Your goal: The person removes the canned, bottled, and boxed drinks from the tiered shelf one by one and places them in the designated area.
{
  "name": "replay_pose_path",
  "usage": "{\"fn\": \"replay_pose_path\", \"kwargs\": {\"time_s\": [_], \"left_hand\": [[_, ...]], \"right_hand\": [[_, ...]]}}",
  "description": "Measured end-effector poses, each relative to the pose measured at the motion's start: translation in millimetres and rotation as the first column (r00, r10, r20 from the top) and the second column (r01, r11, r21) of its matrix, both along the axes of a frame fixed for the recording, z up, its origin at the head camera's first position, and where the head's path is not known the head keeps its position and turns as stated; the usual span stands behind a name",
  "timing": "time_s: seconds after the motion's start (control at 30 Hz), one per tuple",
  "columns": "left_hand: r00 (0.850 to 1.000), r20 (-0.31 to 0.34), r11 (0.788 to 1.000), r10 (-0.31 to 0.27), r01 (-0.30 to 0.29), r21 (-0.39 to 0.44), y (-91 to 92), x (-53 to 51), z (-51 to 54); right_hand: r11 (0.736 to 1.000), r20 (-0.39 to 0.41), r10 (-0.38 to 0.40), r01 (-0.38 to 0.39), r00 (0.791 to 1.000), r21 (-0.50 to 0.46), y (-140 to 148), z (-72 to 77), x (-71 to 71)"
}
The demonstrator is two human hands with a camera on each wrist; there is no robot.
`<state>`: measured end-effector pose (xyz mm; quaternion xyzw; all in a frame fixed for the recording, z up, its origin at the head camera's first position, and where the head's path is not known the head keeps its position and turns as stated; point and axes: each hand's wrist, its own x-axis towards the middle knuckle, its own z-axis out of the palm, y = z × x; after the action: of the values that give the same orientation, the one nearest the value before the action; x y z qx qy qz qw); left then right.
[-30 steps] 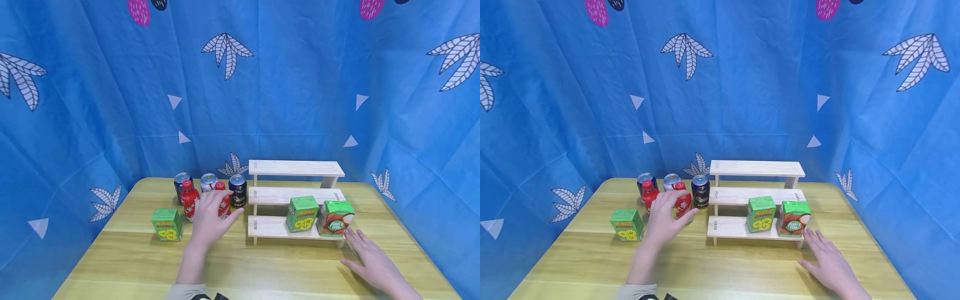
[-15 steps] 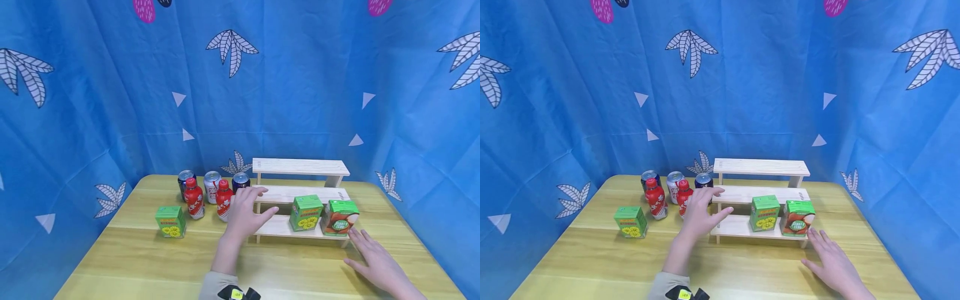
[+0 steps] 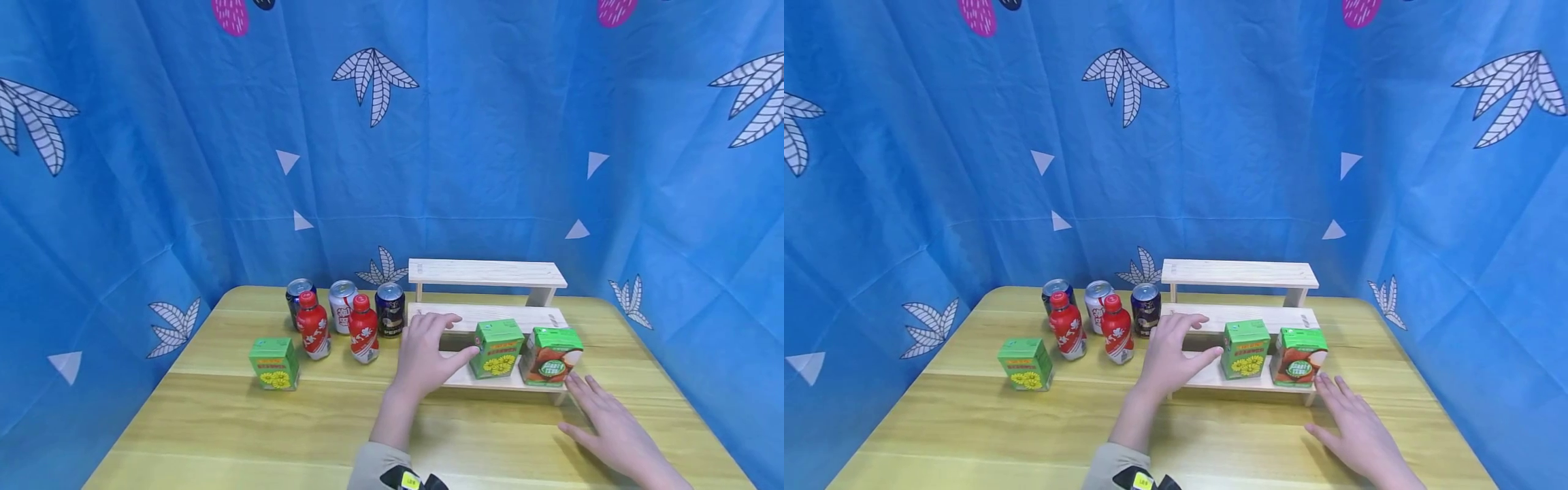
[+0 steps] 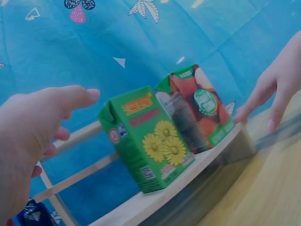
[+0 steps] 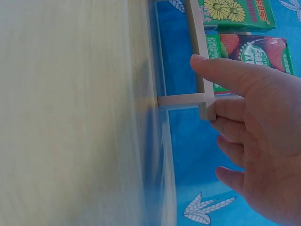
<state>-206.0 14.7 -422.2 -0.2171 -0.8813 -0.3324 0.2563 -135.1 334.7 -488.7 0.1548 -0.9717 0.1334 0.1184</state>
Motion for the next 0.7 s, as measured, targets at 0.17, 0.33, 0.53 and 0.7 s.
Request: {"fn": "replay_pose_path", "kwargs": {"time_s": [0.17, 0.33, 0.53, 0.7], "left_hand": [[0.999, 0.049, 1.000, -0.009, 0.008, 0.014, 10.9, -3.8, -7.1], [0.994, 0.113, 1.000, -0.004, 0.003, 0.007, 21.4, -7.3, -12.6], [0.984, 0.174, 0.998, 0.041, -0.033, -0.048, 34.7, -11.1, -14.0], [0.982, 0.182, 0.997, 0.059, -0.049, -0.057, 40.2, -11.2, -14.9]], "right_hand": [[1.000, 0.032, -0.008, 0.008, 0.999, -0.018, 0.3, 2.8, -0.1], [1.000, 0.055, -0.008, 0.010, 0.998, -0.023, -0.7, 7.1, -0.1], [1.000, 0.079, -0.019, 0.020, 0.997, -0.015, -1.0, 9.9, 1.1], [1.000, 0.041, -0.009, 0.010, 0.999, -0.022, -2.1, 8.4, 0.3]]}}
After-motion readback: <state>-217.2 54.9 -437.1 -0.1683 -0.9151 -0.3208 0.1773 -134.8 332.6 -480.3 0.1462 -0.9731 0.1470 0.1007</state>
